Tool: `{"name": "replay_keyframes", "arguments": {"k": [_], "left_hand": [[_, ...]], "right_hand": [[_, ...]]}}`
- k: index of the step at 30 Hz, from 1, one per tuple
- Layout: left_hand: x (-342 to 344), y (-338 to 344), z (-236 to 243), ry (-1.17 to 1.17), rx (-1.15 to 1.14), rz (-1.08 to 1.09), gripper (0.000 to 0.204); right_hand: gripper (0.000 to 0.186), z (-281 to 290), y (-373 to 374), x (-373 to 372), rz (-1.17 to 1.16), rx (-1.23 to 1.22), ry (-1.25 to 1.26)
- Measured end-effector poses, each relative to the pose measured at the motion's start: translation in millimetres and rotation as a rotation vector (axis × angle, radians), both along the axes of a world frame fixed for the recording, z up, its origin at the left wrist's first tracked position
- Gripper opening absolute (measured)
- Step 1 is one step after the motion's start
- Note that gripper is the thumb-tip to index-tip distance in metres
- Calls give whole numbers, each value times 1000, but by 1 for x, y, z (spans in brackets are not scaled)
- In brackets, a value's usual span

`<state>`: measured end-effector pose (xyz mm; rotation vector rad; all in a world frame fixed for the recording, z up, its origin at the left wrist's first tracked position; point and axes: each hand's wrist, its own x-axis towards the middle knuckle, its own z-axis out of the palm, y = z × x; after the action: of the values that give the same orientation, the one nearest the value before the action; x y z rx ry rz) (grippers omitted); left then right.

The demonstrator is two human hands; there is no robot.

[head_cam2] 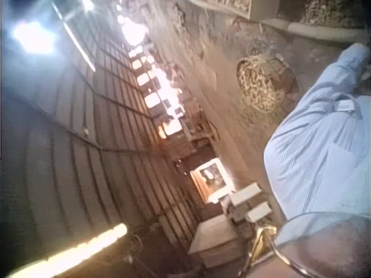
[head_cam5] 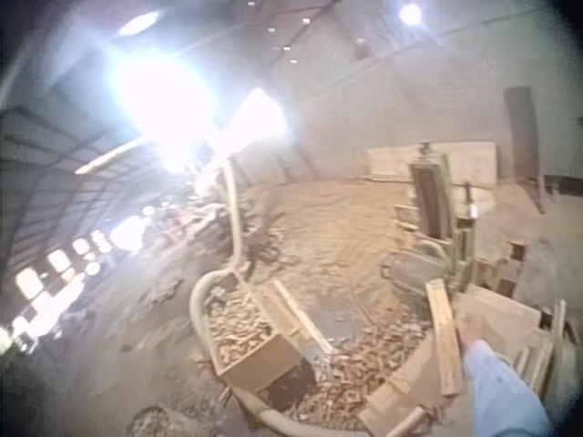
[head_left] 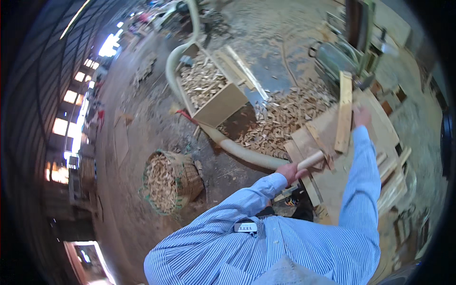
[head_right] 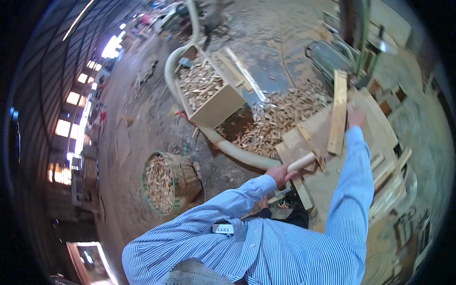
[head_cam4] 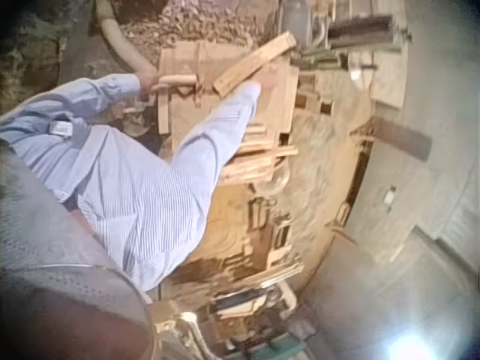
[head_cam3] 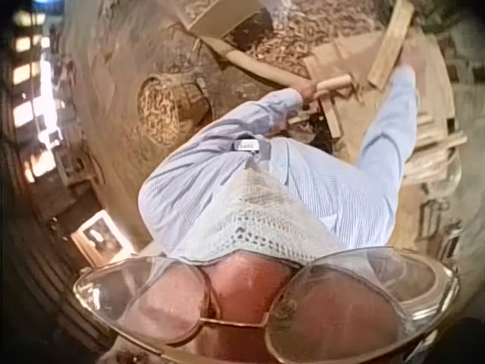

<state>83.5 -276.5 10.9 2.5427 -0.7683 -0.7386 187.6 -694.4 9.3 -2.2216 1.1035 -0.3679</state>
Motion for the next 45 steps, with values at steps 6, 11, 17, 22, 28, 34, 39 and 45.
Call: {"name": "replay_keyframes", "arguments": {"k": [6, 11, 17, 22, 28, 34, 39, 45], "left_hand": [[-5, 30, 10, 40, -100, 83, 66], [-8, 73, 8, 110, -595, 446, 57], [-20, 178, 13, 462, -939, 878, 36], [-51, 309, -15, 543, -1209, 1203, 31], [-175, 512, -103, 258, -586, 1673, 32], [-307, 541, -163, 920, -610, 2034, 27], [-207, 519, -154, 1173, -1524, 1885, 26], [111, 570, 16, 223, -1918, 1156, 62]], "right_hand": [[27, 16, 145, -67, 279, 197, -441], [26, 45, 300, -119, 668, 135, -334], [28, 75, 434, -144, 1132, 106, -302], [32, 64, 481, -135, 1261, -106, -252], [49, 35, 488, -123, 1094, -308, 120], [53, 48, 506, -121, 1056, -232, 163], [51, 64, 518, -117, 1040, -234, 220], [48, 70, 525, -120, 1004, -213, 263]]}}
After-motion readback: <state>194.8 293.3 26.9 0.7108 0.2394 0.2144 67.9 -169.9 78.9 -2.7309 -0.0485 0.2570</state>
